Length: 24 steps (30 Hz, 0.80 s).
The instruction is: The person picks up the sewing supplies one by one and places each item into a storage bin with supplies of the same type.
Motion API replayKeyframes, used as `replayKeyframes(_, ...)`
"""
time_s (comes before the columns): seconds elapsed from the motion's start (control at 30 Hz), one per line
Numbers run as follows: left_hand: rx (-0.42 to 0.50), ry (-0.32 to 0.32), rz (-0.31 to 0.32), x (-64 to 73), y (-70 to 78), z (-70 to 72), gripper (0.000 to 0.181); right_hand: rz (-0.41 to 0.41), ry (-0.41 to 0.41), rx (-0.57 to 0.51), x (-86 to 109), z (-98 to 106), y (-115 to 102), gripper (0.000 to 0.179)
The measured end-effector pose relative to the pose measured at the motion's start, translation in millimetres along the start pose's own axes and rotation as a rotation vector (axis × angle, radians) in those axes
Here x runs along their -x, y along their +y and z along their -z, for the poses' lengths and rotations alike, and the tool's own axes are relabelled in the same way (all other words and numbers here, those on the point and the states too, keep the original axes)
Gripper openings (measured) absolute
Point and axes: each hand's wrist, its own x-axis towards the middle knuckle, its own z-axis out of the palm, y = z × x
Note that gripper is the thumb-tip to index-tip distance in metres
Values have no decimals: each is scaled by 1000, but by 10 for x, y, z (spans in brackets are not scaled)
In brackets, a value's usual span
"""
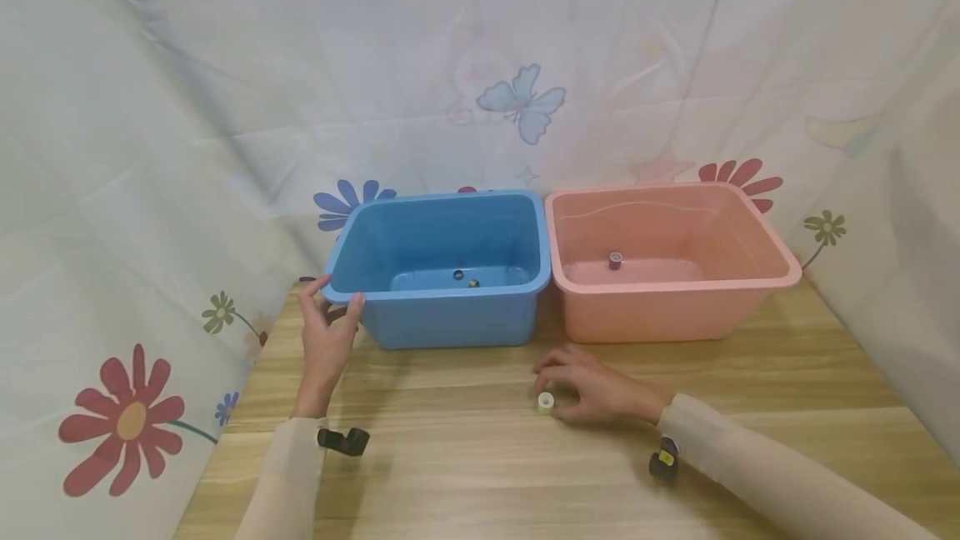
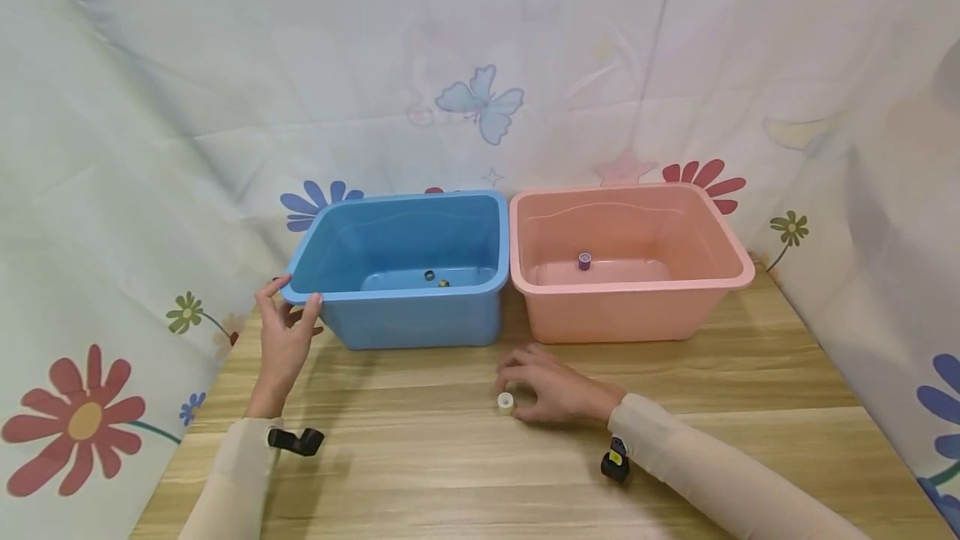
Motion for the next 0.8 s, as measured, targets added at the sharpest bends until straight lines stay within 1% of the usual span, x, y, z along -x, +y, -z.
replayKeyframes(0.23,-2,-6,3,0,11,4,68,1,7,28,-1,-14,-1,27)
replayKeyframes(0.63,13,-9,6,-3,-4,8,67,8,12,34,-1,-8,-12,27)
replayKeyframes(0.8,21,-25,31,-12,-16,14,69,7,11,43,0,-26,3,28)
